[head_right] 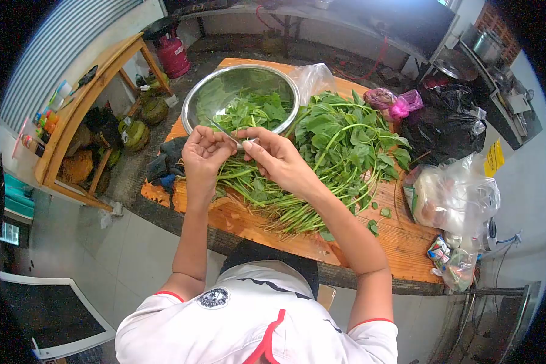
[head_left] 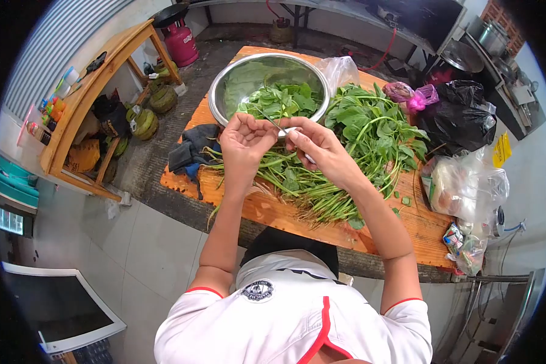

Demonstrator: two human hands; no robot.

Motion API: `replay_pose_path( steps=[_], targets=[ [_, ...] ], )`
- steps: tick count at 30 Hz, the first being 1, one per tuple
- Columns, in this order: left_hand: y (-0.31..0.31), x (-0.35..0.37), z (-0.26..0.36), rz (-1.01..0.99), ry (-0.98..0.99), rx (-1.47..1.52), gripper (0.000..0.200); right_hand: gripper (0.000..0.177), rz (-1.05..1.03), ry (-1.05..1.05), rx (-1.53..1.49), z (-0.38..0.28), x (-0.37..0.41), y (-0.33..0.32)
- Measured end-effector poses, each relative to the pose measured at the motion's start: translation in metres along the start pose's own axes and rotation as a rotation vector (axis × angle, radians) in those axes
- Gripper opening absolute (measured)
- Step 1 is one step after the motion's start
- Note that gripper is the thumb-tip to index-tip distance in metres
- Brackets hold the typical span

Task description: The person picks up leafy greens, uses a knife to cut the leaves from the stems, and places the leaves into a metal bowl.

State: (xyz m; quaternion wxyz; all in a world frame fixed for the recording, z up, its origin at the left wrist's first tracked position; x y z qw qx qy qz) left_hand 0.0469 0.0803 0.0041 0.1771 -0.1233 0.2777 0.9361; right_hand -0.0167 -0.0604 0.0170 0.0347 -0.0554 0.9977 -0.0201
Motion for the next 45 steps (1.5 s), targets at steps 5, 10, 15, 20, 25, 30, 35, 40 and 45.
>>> replay_pose_path(
  steps=[5,10,15,20,25,30,35,40,45],
  targets=[
    [0.002,-0.004,0.002,0.024,0.031,-0.063,0.03,0.032,0.032,0.035,-0.02,0.004,-0.008,0.0],
    [-0.003,-0.006,0.0,0.02,0.047,-0.167,0.03,0.031,-0.003,0.128,-0.195,0.01,-0.022,0.004],
    [-0.002,0.005,-0.001,-0.044,0.1,-0.457,0.024,0.028,0.039,0.315,-0.478,0.023,-0.037,-0.003],
    [0.003,0.022,-0.004,-0.332,0.501,-1.164,0.02,0.045,-0.027,0.362,-0.655,0.008,-0.02,-0.023],
    [-0.003,0.03,-0.019,-0.45,0.518,-1.199,0.023,0.03,0.141,-0.044,-0.311,-0.031,0.022,-0.1],
    [0.02,0.029,-0.019,-0.487,0.375,-1.059,0.023,0.019,0.525,-0.222,-0.217,-0.066,0.085,-0.163],
    [0.095,-0.003,-0.028,-0.627,0.373,-0.993,0.015,0.021,0.515,-0.476,-0.311,-0.079,0.117,-0.203],
    [0.174,-0.05,-0.064,-0.804,0.461,-1.133,0.015,0.023,0.556,-0.514,-0.202,-0.087,0.135,-0.207],
    [0.233,-0.074,-0.122,-1.034,0.521,-1.342,0.016,0.027,0.637,-0.518,-0.042,-0.095,0.149,-0.21]
  ],
)
Point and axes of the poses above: each hand's wrist, its own x-axis away from the middle knuckle, its own y-axis out of the palm, z = x × y, the point moved 4 cm from there along -x, towards the middle knuckle, and after that the axes turned 6 degrees about x, right-handed, at the moved point
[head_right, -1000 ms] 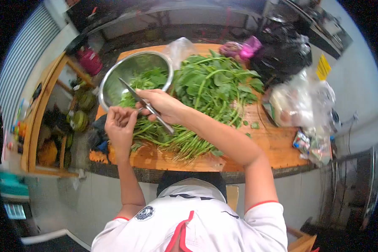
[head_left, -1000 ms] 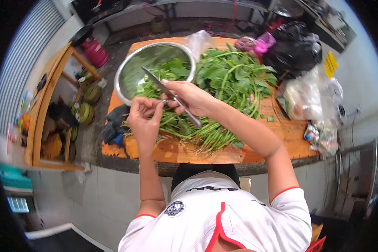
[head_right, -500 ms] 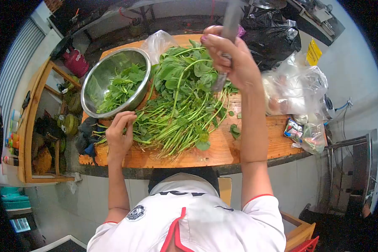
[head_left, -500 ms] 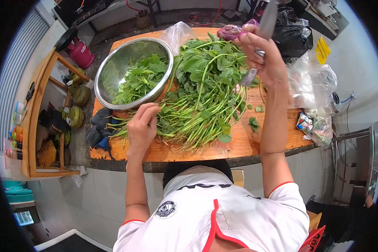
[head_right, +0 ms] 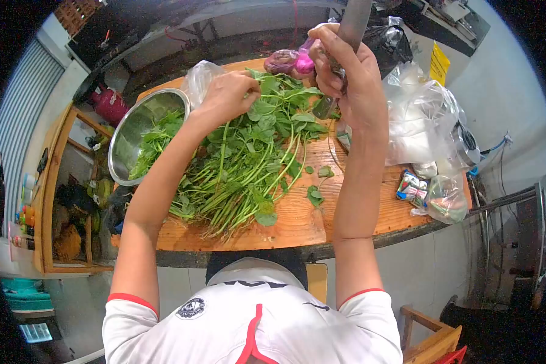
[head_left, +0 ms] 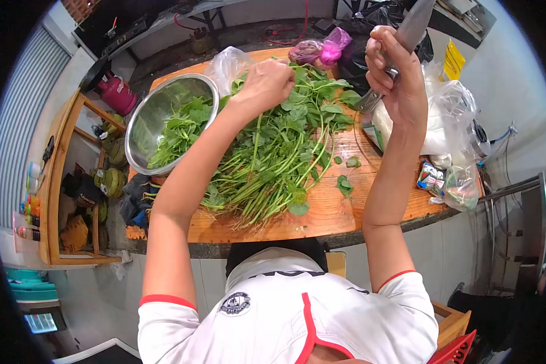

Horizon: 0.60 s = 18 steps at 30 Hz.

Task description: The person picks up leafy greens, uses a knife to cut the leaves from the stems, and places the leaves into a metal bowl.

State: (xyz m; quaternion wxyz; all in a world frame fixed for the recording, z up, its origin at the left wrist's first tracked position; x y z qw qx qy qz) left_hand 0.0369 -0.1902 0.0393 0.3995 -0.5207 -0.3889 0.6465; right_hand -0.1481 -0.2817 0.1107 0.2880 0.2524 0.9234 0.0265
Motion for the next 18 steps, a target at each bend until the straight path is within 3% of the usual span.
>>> replay_pose_path(
  steps=[2,5,8,11,13,18],
  targets=[
    [0.013,-0.017,0.001,-0.183,-0.047,-0.132,0.017,0.027,0.017,-0.02,-0.01,-0.002,0.0,-0.004],
    [0.017,-0.025,0.001,-0.303,-0.093,-0.17,0.018,0.028,0.049,-0.039,-0.034,-0.006,-0.002,-0.009],
    [-0.006,-0.027,-0.016,-0.11,-0.177,0.05,0.022,0.026,0.103,-0.046,0.044,-0.008,-0.002,-0.011],
    [-0.058,-0.016,-0.033,0.108,-0.089,0.141,0.025,0.024,0.127,-0.03,0.233,-0.003,-0.004,-0.005],
    [-0.073,-0.005,-0.057,0.0,-0.325,0.594,0.026,0.022,0.016,0.018,0.314,0.007,-0.007,-0.002],
    [-0.118,0.037,-0.064,0.038,-0.397,0.831,0.023,0.017,-0.169,0.045,0.558,0.046,-0.011,0.026]
  ],
)
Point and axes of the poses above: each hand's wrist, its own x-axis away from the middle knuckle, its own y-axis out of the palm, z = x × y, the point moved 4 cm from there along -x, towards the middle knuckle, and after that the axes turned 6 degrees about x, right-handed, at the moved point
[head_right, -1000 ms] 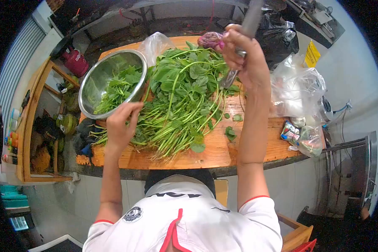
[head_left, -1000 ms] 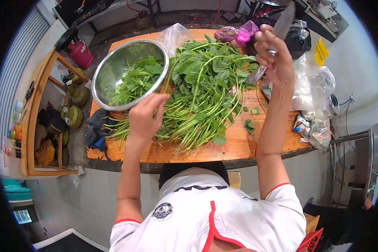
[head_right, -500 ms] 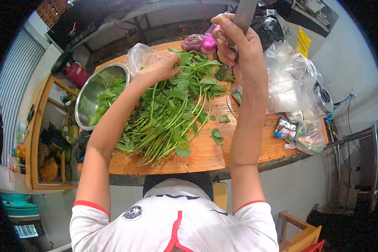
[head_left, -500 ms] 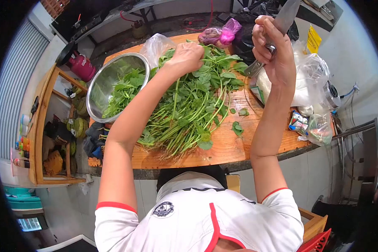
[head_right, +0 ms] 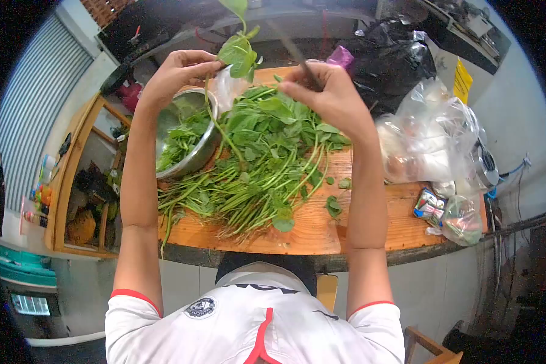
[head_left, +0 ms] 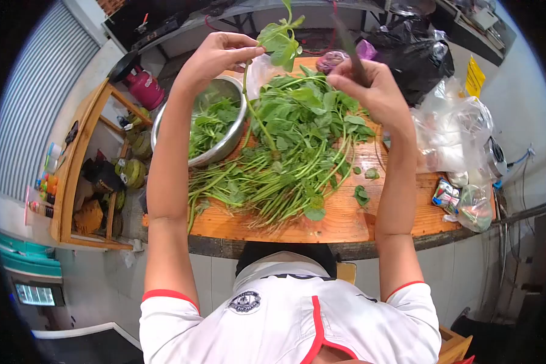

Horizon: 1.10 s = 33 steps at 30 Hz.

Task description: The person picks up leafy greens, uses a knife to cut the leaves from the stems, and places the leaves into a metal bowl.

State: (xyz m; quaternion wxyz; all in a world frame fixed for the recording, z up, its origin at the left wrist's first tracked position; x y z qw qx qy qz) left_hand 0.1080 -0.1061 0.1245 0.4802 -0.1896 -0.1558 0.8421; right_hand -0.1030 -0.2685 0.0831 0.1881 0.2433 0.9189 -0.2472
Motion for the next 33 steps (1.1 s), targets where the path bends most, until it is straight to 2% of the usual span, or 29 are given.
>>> replay_pose_path(
  steps=[3,5,7,10,14,17,20,23,27,31,33],
  targets=[
    [-0.023,0.024,0.007,0.118,0.056,0.166,0.027,0.027,-0.045,0.07,-0.024,0.005,-0.004,0.039],
    [-0.028,0.038,0.01,0.176,0.034,0.209,0.026,0.031,0.001,0.09,0.018,-0.015,0.002,0.065],
    [-0.025,0.049,0.011,0.22,0.04,0.252,0.025,0.032,0.029,0.006,-0.061,-0.021,0.006,0.096],
    [-0.014,0.063,0.001,0.259,0.045,0.322,0.024,0.039,0.131,-0.18,0.138,-0.03,0.013,0.112],
    [0.006,0.083,-0.012,0.33,0.064,0.406,0.022,0.04,0.113,-0.149,0.118,-0.031,0.018,0.114],
    [0.019,0.099,-0.018,0.418,0.087,0.506,0.02,0.036,0.037,-0.169,0.208,-0.032,0.021,0.118],
    [0.024,0.11,-0.032,0.463,0.103,0.599,0.019,0.029,-0.013,-0.171,0.146,-0.029,0.022,0.125],
    [0.023,0.124,-0.035,0.557,0.149,0.614,0.016,0.016,-0.072,-0.13,0.123,-0.025,0.022,0.129],
    [0.015,0.143,-0.044,0.698,0.165,0.602,0.016,0.018,-0.148,-0.192,0.193,-0.022,0.021,0.129],
    [0.007,0.168,-0.06,0.789,0.145,0.615,0.015,0.022,-0.235,-0.174,0.254,-0.016,0.019,0.127],
    [0.006,0.182,-0.068,0.843,0.146,0.621,0.014,0.018,-0.275,-0.131,0.28,-0.013,0.016,0.124]
  ],
)
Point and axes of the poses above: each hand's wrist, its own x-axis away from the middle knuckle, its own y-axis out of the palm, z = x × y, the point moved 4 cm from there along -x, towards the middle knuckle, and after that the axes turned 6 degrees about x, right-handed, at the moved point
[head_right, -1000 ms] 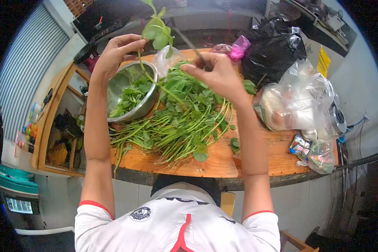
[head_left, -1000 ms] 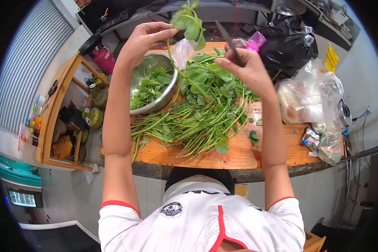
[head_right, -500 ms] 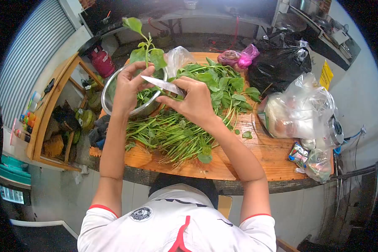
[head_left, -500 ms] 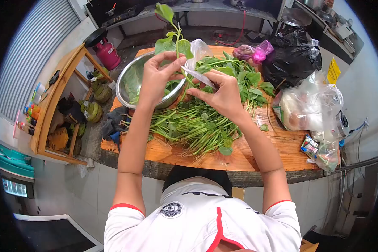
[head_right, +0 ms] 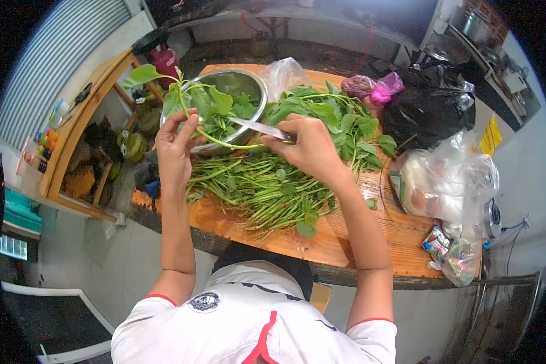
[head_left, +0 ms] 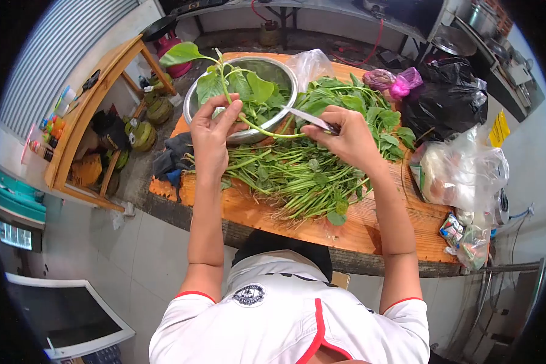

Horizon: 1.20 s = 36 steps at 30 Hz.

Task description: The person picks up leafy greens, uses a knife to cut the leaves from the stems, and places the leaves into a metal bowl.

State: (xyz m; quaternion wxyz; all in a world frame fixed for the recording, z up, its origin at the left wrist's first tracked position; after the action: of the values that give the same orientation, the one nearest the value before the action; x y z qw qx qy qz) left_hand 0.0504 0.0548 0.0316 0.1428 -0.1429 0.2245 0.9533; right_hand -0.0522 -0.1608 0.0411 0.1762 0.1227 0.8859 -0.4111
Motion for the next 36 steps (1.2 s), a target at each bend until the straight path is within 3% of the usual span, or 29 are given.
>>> replay_pose_path(
  steps=[3,6,7,11,17,20,29,36],
  targets=[
    [-0.017,0.013,-0.003,0.045,0.001,0.03,0.014,0.015,-0.057,0.09,-0.082,0.005,-0.001,0.005],
    [-0.026,0.024,-0.009,0.069,-0.019,0.047,0.014,0.015,-0.093,0.043,-0.111,-0.017,0.002,0.011],
    [-0.028,0.027,-0.01,0.075,-0.027,0.044,0.014,0.026,-0.164,0.066,-0.087,-0.019,0.003,0.013],
    [-0.027,0.036,-0.009,0.091,-0.004,0.04,0.016,0.039,-0.263,-0.03,0.056,-0.018,0.007,0.027],
    [-0.032,0.04,-0.014,0.069,-0.034,0.076,0.016,0.029,-0.205,-0.064,-0.068,-0.023,0.008,0.038],
    [-0.038,0.042,-0.012,0.122,-0.044,0.123,0.016,0.024,-0.083,-0.151,-0.093,-0.022,0.008,0.039],
    [-0.047,0.044,-0.008,0.207,-0.015,0.189,0.018,0.016,-0.017,-0.243,-0.2,-0.029,0.006,0.035],
    [-0.054,0.044,-0.008,0.196,0.009,0.186,0.016,0.016,-0.028,-0.018,-0.308,-0.019,0.002,0.024]
  ],
)
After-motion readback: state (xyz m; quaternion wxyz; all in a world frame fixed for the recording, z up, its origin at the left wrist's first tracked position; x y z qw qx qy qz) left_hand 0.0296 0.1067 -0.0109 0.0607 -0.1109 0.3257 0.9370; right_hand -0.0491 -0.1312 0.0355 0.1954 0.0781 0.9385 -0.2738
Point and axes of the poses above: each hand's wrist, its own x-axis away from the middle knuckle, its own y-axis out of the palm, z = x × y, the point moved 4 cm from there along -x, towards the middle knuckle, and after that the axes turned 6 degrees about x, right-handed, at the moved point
